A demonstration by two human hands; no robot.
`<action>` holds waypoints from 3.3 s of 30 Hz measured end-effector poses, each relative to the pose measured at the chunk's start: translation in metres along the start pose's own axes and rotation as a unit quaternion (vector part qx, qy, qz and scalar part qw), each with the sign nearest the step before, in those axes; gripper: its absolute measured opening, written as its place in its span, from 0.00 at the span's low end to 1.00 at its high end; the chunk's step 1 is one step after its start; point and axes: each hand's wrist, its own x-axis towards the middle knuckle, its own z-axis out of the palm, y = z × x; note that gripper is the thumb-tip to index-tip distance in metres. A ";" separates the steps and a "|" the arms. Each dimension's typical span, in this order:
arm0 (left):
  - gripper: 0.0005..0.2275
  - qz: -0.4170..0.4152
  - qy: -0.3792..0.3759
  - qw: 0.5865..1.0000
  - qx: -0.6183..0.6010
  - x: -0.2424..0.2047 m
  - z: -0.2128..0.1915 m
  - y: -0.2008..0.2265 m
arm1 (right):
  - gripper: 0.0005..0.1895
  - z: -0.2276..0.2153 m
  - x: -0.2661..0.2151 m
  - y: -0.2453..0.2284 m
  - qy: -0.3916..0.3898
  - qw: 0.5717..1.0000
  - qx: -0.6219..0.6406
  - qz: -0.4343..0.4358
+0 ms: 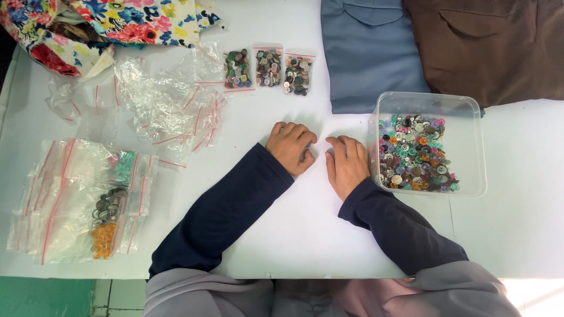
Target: Sorting buttons by color and type from a container into small plastic bags
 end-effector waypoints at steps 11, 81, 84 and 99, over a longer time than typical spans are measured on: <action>0.11 0.009 0.002 1.000 0.000 -0.003 0.004 -0.002 | 0.17 0.000 0.004 -0.003 -0.007 0.999 0.044 0.014; 0.12 0.000 -0.142 0.973 -0.181 0.157 0.013 0.112 | 0.08 -0.088 -0.016 0.155 -0.129 0.964 0.120 0.198; 0.12 0.040 -0.155 0.971 -0.177 0.145 0.009 0.107 | 0.08 -0.106 -0.005 0.145 -0.126 0.957 0.181 0.187; 0.11 -0.052 0.069 0.992 -0.094 0.047 -0.053 0.004 | 0.11 -0.136 0.018 0.091 0.268 0.960 0.078 0.020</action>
